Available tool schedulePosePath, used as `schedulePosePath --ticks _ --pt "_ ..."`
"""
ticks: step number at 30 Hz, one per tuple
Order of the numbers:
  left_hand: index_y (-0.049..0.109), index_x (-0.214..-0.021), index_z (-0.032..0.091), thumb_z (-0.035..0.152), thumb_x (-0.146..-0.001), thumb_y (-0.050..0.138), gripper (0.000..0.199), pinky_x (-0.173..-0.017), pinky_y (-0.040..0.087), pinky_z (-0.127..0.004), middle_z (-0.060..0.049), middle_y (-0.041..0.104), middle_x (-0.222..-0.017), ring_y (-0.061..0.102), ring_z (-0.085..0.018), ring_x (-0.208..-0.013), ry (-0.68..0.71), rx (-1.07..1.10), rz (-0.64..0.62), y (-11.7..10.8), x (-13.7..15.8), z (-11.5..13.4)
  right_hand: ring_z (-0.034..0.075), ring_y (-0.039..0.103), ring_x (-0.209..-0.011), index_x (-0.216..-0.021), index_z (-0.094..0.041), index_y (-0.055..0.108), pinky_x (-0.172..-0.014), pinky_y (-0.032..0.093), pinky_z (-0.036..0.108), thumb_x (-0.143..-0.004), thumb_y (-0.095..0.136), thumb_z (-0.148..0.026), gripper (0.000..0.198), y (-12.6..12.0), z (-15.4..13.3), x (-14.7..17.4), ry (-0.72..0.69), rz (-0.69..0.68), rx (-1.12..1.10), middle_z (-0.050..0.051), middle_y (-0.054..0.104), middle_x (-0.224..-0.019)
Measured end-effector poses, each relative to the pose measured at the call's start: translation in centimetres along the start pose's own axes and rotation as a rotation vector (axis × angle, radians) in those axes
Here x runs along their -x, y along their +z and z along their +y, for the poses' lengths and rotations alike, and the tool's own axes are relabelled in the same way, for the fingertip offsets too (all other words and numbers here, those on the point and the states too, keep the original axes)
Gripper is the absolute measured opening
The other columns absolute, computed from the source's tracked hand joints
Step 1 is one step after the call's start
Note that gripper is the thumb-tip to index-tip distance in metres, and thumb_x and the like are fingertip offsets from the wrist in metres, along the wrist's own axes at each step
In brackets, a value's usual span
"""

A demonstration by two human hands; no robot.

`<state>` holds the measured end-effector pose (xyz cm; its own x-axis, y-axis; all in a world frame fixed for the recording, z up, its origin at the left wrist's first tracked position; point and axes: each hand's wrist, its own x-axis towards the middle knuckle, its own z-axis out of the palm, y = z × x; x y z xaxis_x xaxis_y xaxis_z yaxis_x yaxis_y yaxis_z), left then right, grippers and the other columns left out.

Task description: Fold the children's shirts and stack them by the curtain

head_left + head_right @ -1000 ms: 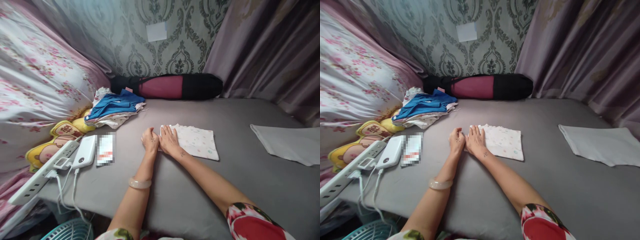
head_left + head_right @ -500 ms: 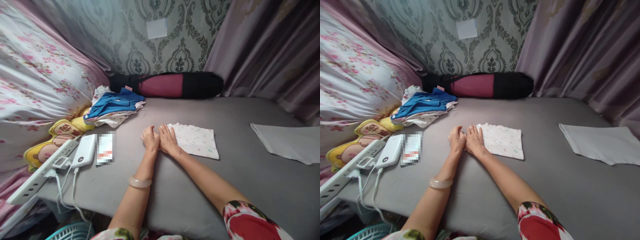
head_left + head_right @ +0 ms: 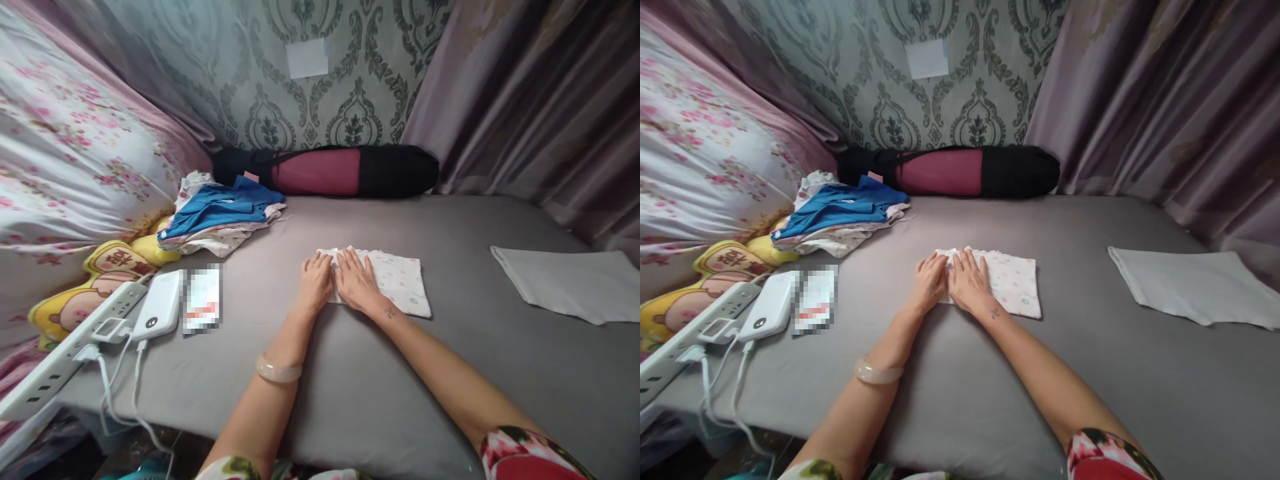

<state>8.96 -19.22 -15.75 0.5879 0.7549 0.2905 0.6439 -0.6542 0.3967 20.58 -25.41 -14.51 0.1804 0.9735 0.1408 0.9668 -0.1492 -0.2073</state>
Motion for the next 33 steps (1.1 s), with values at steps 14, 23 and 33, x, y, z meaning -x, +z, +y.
schedulePosePath --ticks 14,23,33 --pt "0.049 -0.132 0.022 0.021 -0.097 0.031 0.039 -0.116 0.019 -0.052 -0.010 0.049 -0.144 0.034 -0.023 -0.140 0.006 -0.113 -0.145 -0.3 0.1 0.9 0.025 0.023 -0.144 -0.147 -0.013 0.038 -0.116 0.010 0.048 -0.098 0.023 -0.030 0.053 1.0 0.7 0.4 -0.028 0.024 0.045 0.011 0.032 -0.155" --pt "0.048 -0.132 0.022 0.022 -0.097 0.032 0.038 -0.117 0.014 -0.052 -0.010 0.048 -0.145 0.034 -0.022 -0.140 0.055 -0.100 -0.116 -0.5 0.2 1.6 0.026 0.023 -0.144 -0.147 -0.012 0.037 -0.116 0.007 0.050 -0.098 0.024 -0.029 0.053 0.3 1.2 1.0 0.090 0.070 0.058 0.011 0.031 -0.155" --pt "0.045 -0.137 0.025 0.036 -0.099 0.034 0.042 -0.118 0.012 -0.055 -0.008 0.040 -0.152 0.031 -0.023 -0.142 0.074 -0.085 -0.210 -0.1 0.3 1.8 0.029 0.021 -0.144 -0.147 -0.011 0.037 -0.115 0.006 0.054 -0.097 0.025 -0.031 0.055 0.2 1.8 1.2 0.201 0.074 0.081 0.014 0.032 -0.154"
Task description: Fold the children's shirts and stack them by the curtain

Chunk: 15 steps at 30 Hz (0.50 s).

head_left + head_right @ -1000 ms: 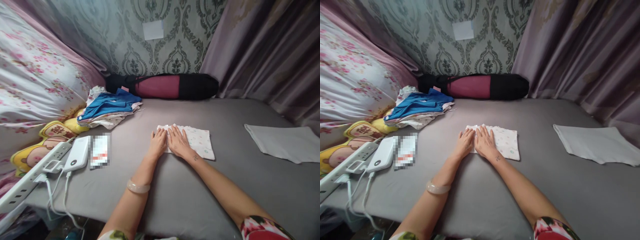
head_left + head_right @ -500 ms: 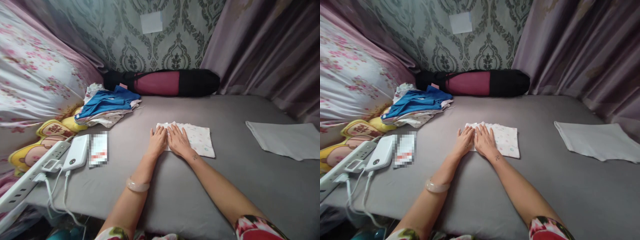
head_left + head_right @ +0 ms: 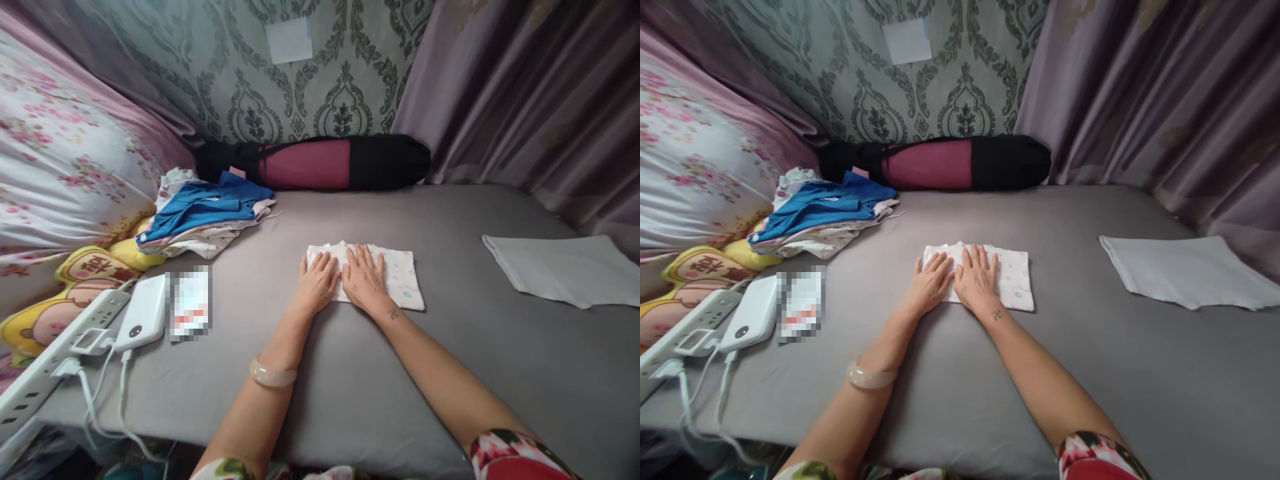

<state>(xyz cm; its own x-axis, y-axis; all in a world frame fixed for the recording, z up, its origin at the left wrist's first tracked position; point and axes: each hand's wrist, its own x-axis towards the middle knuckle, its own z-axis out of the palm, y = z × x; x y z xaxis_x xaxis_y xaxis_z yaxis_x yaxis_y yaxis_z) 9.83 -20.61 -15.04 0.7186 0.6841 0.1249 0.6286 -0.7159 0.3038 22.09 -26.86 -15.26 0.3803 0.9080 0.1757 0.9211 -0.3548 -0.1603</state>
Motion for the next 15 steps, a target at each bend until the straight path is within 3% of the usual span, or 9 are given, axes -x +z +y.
schedulePosePath --ticks 15 --pt "0.047 -0.136 0.026 0.035 -0.098 0.037 0.041 -0.117 0.014 -0.056 -0.009 0.040 -0.151 0.032 -0.025 -0.142 0.005 -0.007 0.013 -0.01 -0.01 -0.12 0.027 0.021 -0.144 -0.148 -0.011 0.035 -0.115 0.012 0.051 -0.097 0.025 -0.033 0.056 -0.10 0.38 -0.10 0.006 -0.078 -0.027 0.013 0.031 -0.155"
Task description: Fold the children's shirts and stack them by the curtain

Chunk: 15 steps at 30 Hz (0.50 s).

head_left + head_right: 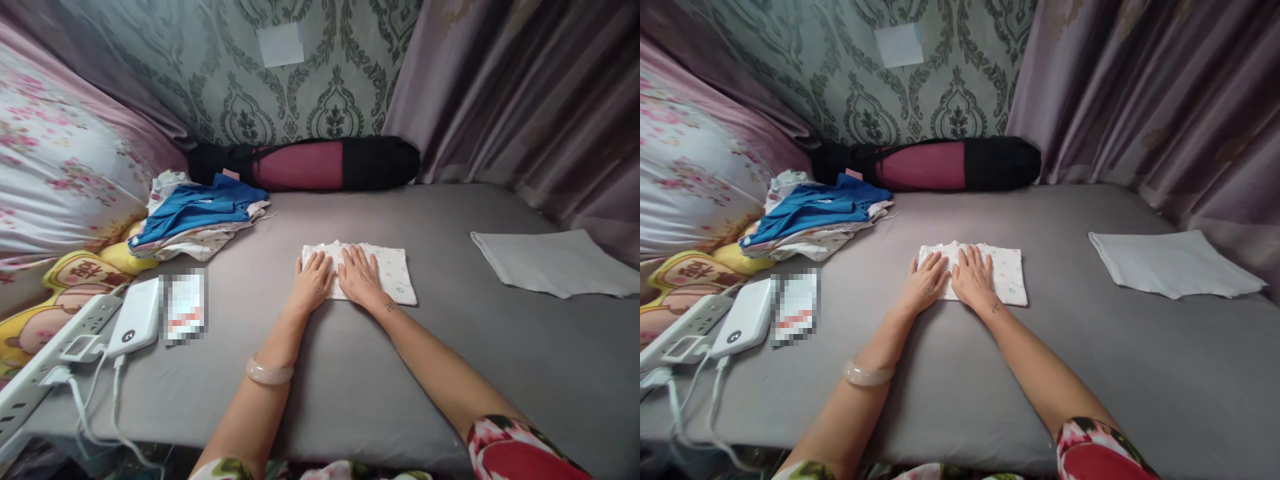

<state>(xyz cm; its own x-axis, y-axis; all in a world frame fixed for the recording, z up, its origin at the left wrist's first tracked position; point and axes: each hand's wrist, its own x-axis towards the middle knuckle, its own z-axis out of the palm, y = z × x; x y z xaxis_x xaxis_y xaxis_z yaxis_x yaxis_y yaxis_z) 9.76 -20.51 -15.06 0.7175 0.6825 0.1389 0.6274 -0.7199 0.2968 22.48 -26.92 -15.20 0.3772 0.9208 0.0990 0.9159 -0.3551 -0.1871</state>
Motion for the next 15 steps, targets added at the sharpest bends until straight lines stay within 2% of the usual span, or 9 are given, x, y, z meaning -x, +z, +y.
schedulePosePath --ticks 8,15 --pt "0.047 -0.136 0.027 0.035 -0.098 0.036 0.040 -0.116 0.015 -0.057 -0.009 0.041 -0.151 0.033 -0.025 -0.141 0.008 0.001 -0.006 -0.1 0.1 0.1 0.026 0.018 -0.145 -0.149 -0.010 0.033 -0.116 0.010 0.050 -0.098 0.023 -0.033 0.056 -1.1 2.0 0.7 0.039 0.005 0.007 0.013 0.027 -0.157" --pt "0.046 -0.137 0.027 0.035 -0.098 0.036 0.041 -0.115 0.014 -0.059 -0.009 0.040 -0.151 0.032 -0.026 -0.142 0.001 0.002 -0.016 0.0 0.1 0.1 0.027 0.020 -0.145 -0.148 -0.008 0.034 -0.116 0.012 0.050 -0.098 0.025 -0.035 0.057 -0.5 3.4 1.0 0.050 0.025 0.047 0.014 0.026 -0.157"
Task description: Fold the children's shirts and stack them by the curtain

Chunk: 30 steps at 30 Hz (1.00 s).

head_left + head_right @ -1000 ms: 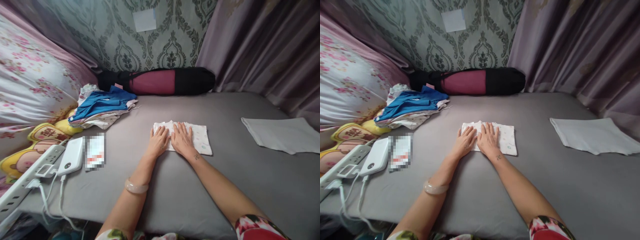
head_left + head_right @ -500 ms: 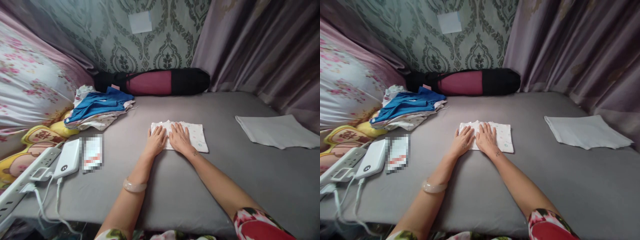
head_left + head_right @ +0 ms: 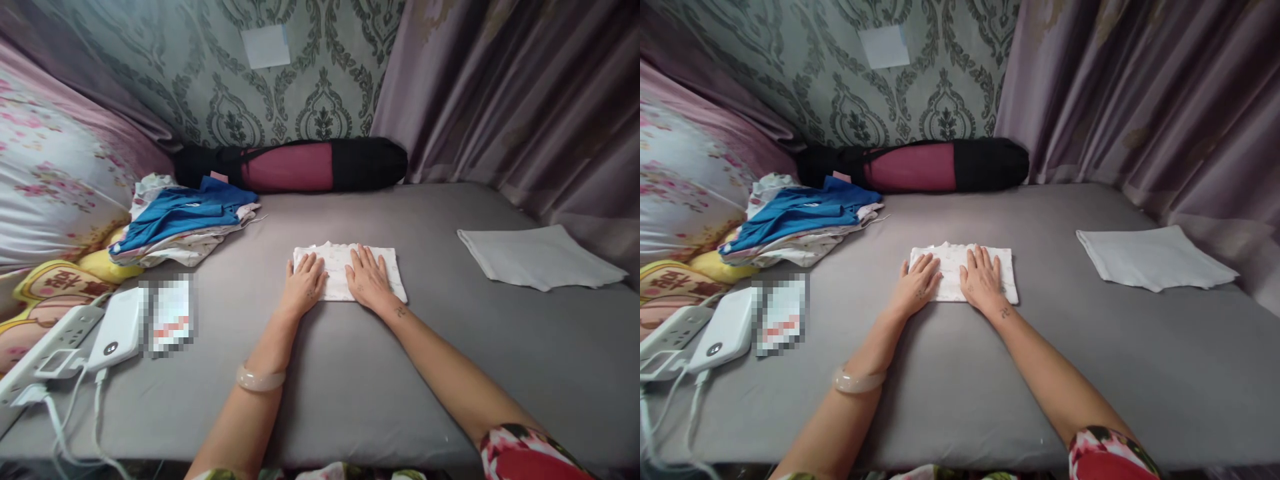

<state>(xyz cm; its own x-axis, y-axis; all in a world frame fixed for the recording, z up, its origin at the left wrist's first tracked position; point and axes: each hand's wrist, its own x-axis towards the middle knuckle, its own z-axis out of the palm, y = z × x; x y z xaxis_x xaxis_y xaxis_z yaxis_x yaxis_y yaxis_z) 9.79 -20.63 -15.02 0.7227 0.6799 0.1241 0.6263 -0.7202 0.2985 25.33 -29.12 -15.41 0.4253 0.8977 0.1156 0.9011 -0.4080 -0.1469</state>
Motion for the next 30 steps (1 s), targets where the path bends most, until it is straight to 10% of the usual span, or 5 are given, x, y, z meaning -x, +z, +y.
schedulePosePath --ticks 30 --pt "0.041 -0.141 0.022 0.040 -0.100 0.027 0.047 -0.116 0.019 -0.057 -0.009 0.034 -0.154 0.029 -0.023 -0.143 -0.012 -0.132 -0.050 -0.1 0.0 0.0 0.030 0.026 -0.142 -0.146 -0.001 0.034 -0.115 0.015 0.050 -0.099 0.023 -0.038 0.060 0.4 2.0 0.3 0.102 0.057 0.048 0.019 0.033 -0.153"
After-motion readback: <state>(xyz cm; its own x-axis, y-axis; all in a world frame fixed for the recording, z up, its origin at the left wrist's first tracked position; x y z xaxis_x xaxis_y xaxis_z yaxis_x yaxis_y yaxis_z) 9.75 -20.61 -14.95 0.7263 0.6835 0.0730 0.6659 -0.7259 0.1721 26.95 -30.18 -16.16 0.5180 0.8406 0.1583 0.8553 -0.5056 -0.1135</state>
